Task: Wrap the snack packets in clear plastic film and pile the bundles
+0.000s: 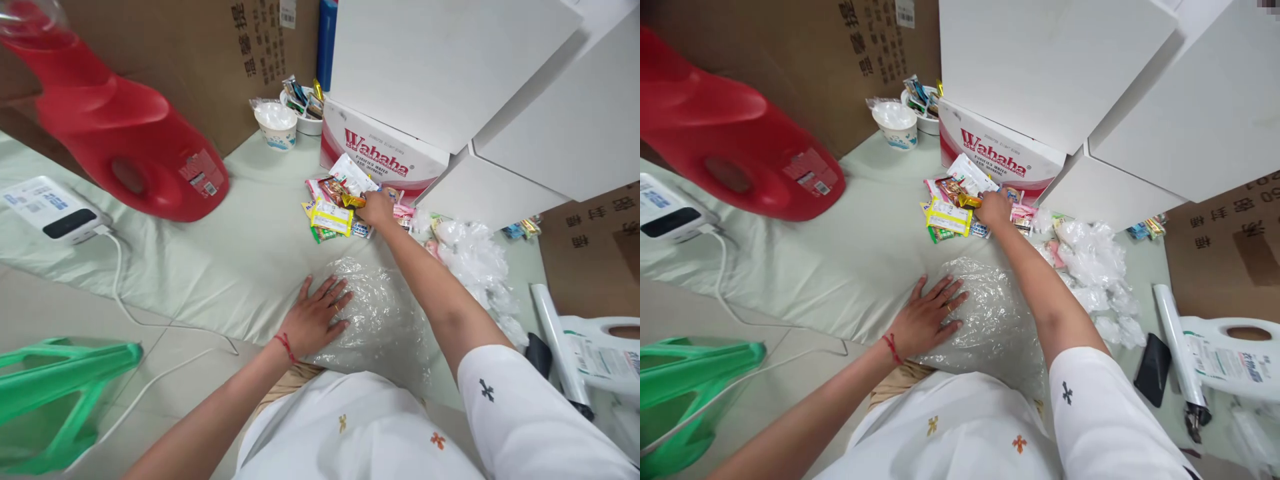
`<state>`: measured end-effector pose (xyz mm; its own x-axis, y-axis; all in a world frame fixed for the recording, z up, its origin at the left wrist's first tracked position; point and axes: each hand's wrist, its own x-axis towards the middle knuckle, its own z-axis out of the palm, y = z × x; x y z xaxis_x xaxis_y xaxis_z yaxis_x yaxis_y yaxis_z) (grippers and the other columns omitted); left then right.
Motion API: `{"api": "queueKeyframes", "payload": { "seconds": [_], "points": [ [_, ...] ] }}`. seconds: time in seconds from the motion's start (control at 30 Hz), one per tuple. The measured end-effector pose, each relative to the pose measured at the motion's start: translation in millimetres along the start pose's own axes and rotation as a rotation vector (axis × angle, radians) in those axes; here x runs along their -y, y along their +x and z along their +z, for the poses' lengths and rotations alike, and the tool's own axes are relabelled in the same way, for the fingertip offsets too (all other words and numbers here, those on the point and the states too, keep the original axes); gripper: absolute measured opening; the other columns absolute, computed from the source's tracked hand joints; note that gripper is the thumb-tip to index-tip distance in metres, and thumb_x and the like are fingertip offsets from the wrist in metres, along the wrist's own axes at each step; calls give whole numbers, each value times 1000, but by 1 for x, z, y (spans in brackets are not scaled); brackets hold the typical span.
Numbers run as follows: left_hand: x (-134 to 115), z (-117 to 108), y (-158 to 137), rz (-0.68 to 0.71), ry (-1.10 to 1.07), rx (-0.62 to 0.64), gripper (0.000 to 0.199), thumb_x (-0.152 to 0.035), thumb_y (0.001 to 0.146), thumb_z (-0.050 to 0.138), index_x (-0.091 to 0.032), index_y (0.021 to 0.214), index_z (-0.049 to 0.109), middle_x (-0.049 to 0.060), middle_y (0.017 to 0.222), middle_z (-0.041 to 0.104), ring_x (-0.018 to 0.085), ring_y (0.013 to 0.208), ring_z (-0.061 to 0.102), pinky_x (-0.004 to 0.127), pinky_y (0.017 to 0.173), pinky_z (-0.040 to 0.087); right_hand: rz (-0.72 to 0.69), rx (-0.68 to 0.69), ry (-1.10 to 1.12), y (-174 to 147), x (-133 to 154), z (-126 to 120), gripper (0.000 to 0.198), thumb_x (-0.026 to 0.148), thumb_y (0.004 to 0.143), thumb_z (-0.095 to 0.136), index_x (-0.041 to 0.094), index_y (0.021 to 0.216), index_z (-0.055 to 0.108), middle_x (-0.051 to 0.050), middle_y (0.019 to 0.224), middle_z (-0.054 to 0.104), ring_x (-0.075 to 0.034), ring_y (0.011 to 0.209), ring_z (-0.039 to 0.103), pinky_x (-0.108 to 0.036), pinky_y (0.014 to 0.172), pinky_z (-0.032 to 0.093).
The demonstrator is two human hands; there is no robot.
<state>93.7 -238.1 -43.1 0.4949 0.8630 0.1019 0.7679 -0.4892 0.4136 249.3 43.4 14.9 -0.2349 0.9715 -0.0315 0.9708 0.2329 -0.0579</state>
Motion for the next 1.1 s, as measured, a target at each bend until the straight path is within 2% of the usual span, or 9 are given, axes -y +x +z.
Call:
{"api": "queueKeyframes", "payload": {
  "seconds": [0.1, 0.2, 0.37, 0.47, 0.57, 0.7, 0.83, 0.97, 1.1],
  "points": [
    [-1, 0, 1, -7, -4, -11, 58, -54, 103, 44, -33, 156, 45, 5, 166, 39, 30, 156, 32, 65, 129, 1, 7, -24, 53, -20, -16, -17, 37, 34, 79, 71, 16, 112, 72, -13, 105, 70, -37, 118, 53, -47, 96, 45],
    [-2, 0, 1, -9, -6, -27, 57, -53, 102, 48, -34, 156, 46, 5, 165, 41, 31, 155, 34, 65, 129, 2, -68, -92, 130, -65, -42, -53, 38, 34, 77, 71, 16, 110, 69, -11, 99, 68, -34, 105, 56, -40, 84, 46],
    [-2, 0, 1, -14, -11, -38, 63, -52, 98, 55, -34, 157, 44, 6, 166, 41, 34, 156, 33, 67, 128, 4, -233, 300, 194, -178, -65, -102, 19, 25, 72, 72, 18, 89, 65, -5, 86, 63, -23, 81, 56, -30, 70, 39],
    [-2, 0, 1, -18, -13, -31, 70, -49, 97, 56, -27, 160, 38, 9, 165, 42, 34, 155, 33, 67, 128, 4, -355, 482, 203, -229, -53, -86, 21, 14, 72, 72, 19, 91, 66, -6, 85, 66, -24, 87, 57, -29, 70, 37],
    [-1, -1, 1, -12, -2, -29, 75, -46, 95, 57, -20, 162, 34, 14, 163, 44, 34, 155, 34, 66, 128, 4, -341, 531, 173, -251, -38, -47, 26, 19, 77, 78, 18, 101, 70, -11, 95, 70, -28, 94, 58, -32, 77, 40],
    [4, -1, -2, 27, 32, -61, 67, -48, 94, 58, -21, 154, 47, 14, 161, 47, 37, 154, 34, 68, 126, 4, -261, 421, 346, -260, -43, -14, 45, 23, 81, 82, 17, 123, 69, -14, 116, 67, -29, 107, 59, -34, 88, 44],
    [5, 0, -6, 68, 51, -148, 50, -49, 92, 63, -28, 138, 63, 10, 156, 54, 38, 154, 33, 68, 125, 7, -240, 277, 590, -268, -60, -16, 24, 20, 92, 69, 19, 116, 72, -8, 107, 69, -22, 96, 63, -30, 84, 45],
    [-3, -2, -10, 106, 49, -212, 47, -43, 93, 64, -25, 136, 62, 12, 149, 60, 36, 149, 42, 65, 125, 14, -196, 138, 538, -266, -48, -9, 22, 28, 99, 64, 18, 116, 72, -10, 103, 70, -24, 97, 61, -35, 89, 45],
    [-12, -16, -33, 137, 14, -325, 49, -29, 91, 64, -23, 139, 57, 14, 143, 63, 33, 144, 48, 61, 124, 26, -269, 154, 437, -266, -35, 7, 37, 28, 97, 66, 16, 132, 66, -16, 121, 67, -30, 111, 57, -44, 101, 45]
  ]
}}
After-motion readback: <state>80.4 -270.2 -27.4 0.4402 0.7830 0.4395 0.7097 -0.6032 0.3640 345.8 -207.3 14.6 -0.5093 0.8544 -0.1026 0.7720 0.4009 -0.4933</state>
